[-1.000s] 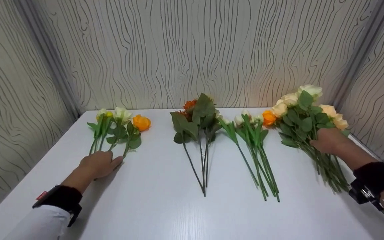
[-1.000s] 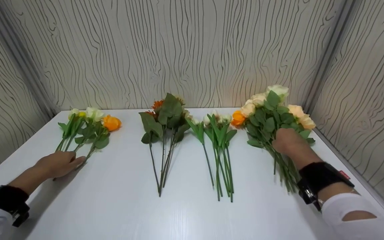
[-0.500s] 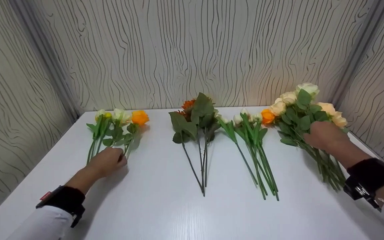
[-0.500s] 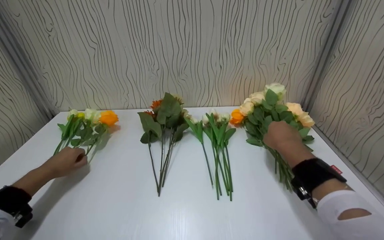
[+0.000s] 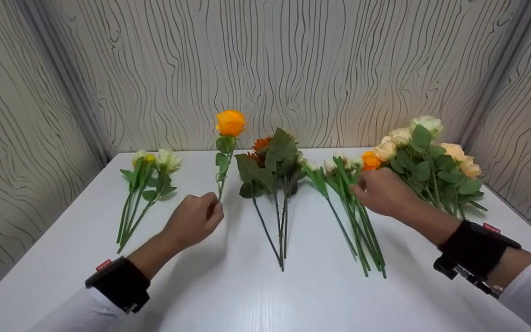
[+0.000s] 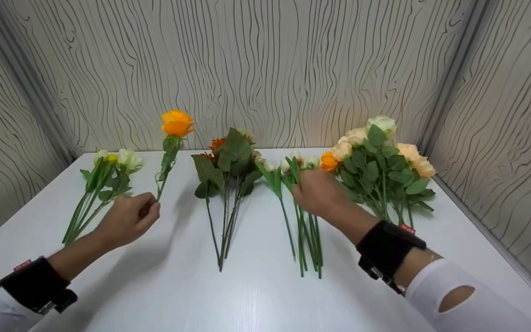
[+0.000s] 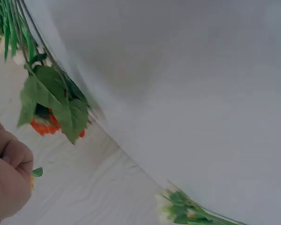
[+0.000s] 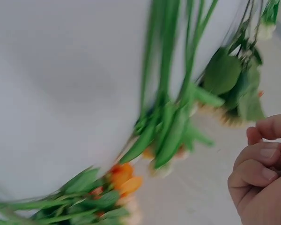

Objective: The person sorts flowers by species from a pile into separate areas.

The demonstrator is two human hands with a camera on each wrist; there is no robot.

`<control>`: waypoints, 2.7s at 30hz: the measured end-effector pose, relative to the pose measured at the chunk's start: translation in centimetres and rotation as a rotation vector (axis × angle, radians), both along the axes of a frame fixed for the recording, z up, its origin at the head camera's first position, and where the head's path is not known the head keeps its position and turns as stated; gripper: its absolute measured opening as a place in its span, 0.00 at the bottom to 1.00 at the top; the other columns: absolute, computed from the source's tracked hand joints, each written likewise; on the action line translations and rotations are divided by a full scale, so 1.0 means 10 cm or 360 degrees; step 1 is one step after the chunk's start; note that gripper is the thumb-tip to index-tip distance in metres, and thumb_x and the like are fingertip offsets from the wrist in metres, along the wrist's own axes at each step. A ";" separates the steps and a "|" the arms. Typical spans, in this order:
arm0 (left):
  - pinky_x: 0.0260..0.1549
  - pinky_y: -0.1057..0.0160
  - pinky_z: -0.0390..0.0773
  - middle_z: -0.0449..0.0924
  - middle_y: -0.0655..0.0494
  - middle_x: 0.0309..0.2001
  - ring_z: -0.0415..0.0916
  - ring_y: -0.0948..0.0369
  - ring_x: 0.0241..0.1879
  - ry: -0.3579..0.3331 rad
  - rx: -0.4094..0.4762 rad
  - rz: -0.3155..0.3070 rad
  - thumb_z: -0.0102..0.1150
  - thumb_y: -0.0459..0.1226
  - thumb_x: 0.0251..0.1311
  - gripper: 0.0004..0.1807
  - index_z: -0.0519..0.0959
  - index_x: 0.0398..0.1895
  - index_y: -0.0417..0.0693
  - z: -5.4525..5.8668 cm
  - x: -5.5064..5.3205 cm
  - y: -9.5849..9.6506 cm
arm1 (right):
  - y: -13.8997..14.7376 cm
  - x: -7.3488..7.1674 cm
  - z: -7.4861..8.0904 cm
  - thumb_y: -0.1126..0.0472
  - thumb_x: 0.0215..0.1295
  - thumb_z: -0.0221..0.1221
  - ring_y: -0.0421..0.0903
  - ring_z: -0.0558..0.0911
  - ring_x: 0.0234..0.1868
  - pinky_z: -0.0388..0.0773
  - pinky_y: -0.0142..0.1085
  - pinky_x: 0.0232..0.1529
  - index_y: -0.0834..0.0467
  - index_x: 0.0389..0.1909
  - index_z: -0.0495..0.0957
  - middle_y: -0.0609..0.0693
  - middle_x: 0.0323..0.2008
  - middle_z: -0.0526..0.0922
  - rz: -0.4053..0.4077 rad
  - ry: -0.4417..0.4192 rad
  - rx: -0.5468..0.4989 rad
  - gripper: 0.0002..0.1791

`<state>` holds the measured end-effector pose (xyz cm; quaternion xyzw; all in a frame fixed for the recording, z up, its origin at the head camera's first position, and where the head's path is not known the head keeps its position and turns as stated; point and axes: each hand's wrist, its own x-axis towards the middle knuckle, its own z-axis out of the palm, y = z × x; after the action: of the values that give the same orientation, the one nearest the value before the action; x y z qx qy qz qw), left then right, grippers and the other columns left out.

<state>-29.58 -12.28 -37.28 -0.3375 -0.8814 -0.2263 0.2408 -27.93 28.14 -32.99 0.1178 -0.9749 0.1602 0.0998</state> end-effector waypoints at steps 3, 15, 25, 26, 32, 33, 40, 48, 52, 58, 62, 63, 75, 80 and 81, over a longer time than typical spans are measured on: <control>0.15 0.74 0.64 0.69 0.60 0.14 0.59 0.71 0.14 0.0111 0.0025 -0.0137 0.56 0.30 0.61 0.10 0.71 0.22 0.45 0.04 0.18 0.25 | -0.27 0.09 0.02 0.58 0.71 0.57 0.42 0.70 0.20 0.71 0.35 0.25 0.61 0.29 0.80 0.48 0.18 0.74 0.0124 0.0016 -0.0122 0.12; 0.16 0.81 0.57 0.69 0.57 0.14 0.57 0.72 0.14 0.0094 -0.0017 -0.0584 0.56 0.29 0.60 0.05 0.73 0.28 0.42 0.14 0.58 0.99 | -1.05 0.55 -0.07 0.57 0.74 0.56 0.39 0.71 0.19 0.71 0.29 0.20 0.67 0.39 0.76 0.49 0.22 0.73 0.0579 -0.0646 -0.1497 0.14; 0.19 0.76 0.68 0.79 0.57 0.20 0.71 0.69 0.18 -0.0072 -0.0128 -0.0489 0.50 0.38 0.73 0.10 0.76 0.33 0.45 0.15 0.59 0.99 | -1.00 0.56 -0.11 0.58 0.73 0.58 0.40 0.71 0.20 0.71 0.28 0.21 0.68 0.40 0.75 0.49 0.21 0.72 0.0509 -0.0546 -0.1538 0.14; 0.20 0.75 0.70 0.79 0.58 0.20 0.72 0.68 0.18 -0.0085 -0.0138 -0.0451 0.49 0.41 0.75 0.12 0.76 0.34 0.45 0.15 0.59 0.96 | -0.97 0.55 -0.11 0.57 0.73 0.58 0.40 0.70 0.20 0.71 0.28 0.21 0.68 0.40 0.75 0.49 0.22 0.72 0.0495 -0.0523 -0.1518 0.14; 0.20 0.70 0.69 0.69 0.63 0.14 0.64 0.68 0.16 -0.0103 -0.0102 -0.0141 0.49 0.47 0.74 0.15 0.77 0.35 0.48 0.16 0.53 0.66 | -0.62 0.43 -0.07 0.57 0.73 0.58 0.40 0.71 0.20 0.73 0.29 0.21 0.66 0.41 0.76 0.50 0.22 0.73 0.0302 -0.0361 -0.1414 0.13; 0.19 0.70 0.67 0.67 0.64 0.14 0.62 0.69 0.16 -0.0100 -0.0090 -0.0084 0.50 0.47 0.74 0.14 0.76 0.34 0.48 0.15 0.52 0.58 | -0.53 0.40 -0.06 0.57 0.72 0.58 0.40 0.71 0.20 0.73 0.29 0.21 0.66 0.40 0.76 0.50 0.21 0.74 0.0266 -0.0317 -0.1400 0.14; 0.17 0.66 0.64 0.64 0.62 0.13 0.59 0.66 0.15 -0.0084 -0.0060 0.0291 0.54 0.44 0.71 0.14 0.76 0.29 0.46 0.06 0.23 -0.10 | 0.17 0.17 -0.02 0.52 0.72 0.58 0.39 0.72 0.19 0.75 0.31 0.20 0.66 0.42 0.76 0.46 0.21 0.74 -0.0007 -0.0060 -0.1240 0.18; 0.13 0.59 0.65 0.70 0.51 0.15 0.64 0.58 0.15 -0.0131 -0.0143 0.0799 0.52 0.37 0.67 0.16 0.72 0.20 0.42 -0.03 -0.25 -1.04 | 0.97 -0.05 0.01 0.45 0.74 0.52 0.42 0.74 0.23 0.75 0.35 0.23 0.67 0.45 0.78 0.55 0.29 0.78 -0.0433 0.0070 -0.0723 0.26; 0.15 0.56 0.68 0.74 0.45 0.20 0.70 0.53 0.19 -0.0567 -0.0308 0.1011 0.45 0.38 0.66 0.16 0.71 0.22 0.39 -0.06 -0.38 -1.48 | 1.36 -0.12 -0.05 0.50 0.75 0.52 0.47 0.76 0.26 0.71 0.36 0.25 0.73 0.42 0.79 0.64 0.32 0.81 -0.0504 0.0123 -0.0369 0.26; 0.23 0.58 0.72 0.73 0.45 0.25 0.71 0.53 0.24 -0.1135 -0.0550 0.0942 0.42 0.37 0.66 0.15 0.74 0.30 0.34 -0.16 -0.46 -1.80 | 1.77 -0.15 -0.23 0.58 0.69 0.55 0.42 0.66 0.17 0.63 0.36 0.21 0.60 0.12 0.69 0.46 0.12 0.66 -0.0469 -0.0097 -0.0088 0.24; 0.22 0.59 0.71 0.72 0.47 0.24 0.70 0.55 0.23 -0.1133 -0.0571 0.0888 0.41 0.35 0.67 0.14 0.73 0.28 0.36 -0.18 -0.49 -1.81 | 1.81 -0.15 -0.29 0.55 0.68 0.53 0.42 0.65 0.15 0.62 0.36 0.18 0.53 0.11 0.63 0.43 0.11 0.62 -0.0523 -0.0187 -0.0084 0.23; 0.21 0.59 0.70 0.72 0.47 0.24 0.70 0.55 0.22 -0.1100 -0.0574 0.0886 0.42 0.36 0.68 0.14 0.73 0.27 0.37 -0.18 -0.49 -1.79 | 1.81 -0.15 -0.29 0.54 0.67 0.53 0.44 0.67 0.17 0.64 0.37 0.19 0.57 0.13 0.66 0.45 0.12 0.65 -0.0535 -0.0180 -0.0080 0.22; 0.12 0.59 0.66 0.69 0.51 0.13 0.65 0.58 0.14 -0.0394 -0.0386 0.0831 0.44 0.38 0.66 0.21 0.67 0.12 0.46 0.02 -0.41 -1.29 | 1.69 -0.13 -0.12 0.47 0.69 0.48 0.48 0.70 0.18 0.67 0.38 0.18 0.57 0.16 0.66 0.49 0.16 0.67 -0.0652 -0.0221 0.0029 0.24; 0.12 0.60 0.63 0.65 0.56 0.12 0.61 0.60 0.14 -0.0086 -0.0261 0.0740 0.49 0.36 0.64 0.18 0.68 0.14 0.46 0.10 -0.34 -0.87 | 1.50 -0.13 -0.01 0.46 0.70 0.49 0.51 0.71 0.19 0.66 0.40 0.16 0.65 0.27 0.67 0.54 0.19 0.69 -0.0705 -0.0079 0.0007 0.24; 0.12 0.61 0.62 0.63 0.57 0.12 0.60 0.60 0.14 -0.0026 -0.0234 0.0708 0.50 0.35 0.63 0.18 0.67 0.14 0.46 0.11 -0.32 -0.78 | 1.42 -0.14 0.01 0.46 0.71 0.49 0.51 0.71 0.20 0.66 0.40 0.16 0.65 0.29 0.68 0.54 0.20 0.69 -0.0698 -0.0049 0.0002 0.24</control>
<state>-32.74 -20.07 -36.21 -0.1497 -0.9502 -0.1056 0.2522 -29.33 42.32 -32.90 -0.0994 -0.9788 0.1358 0.1172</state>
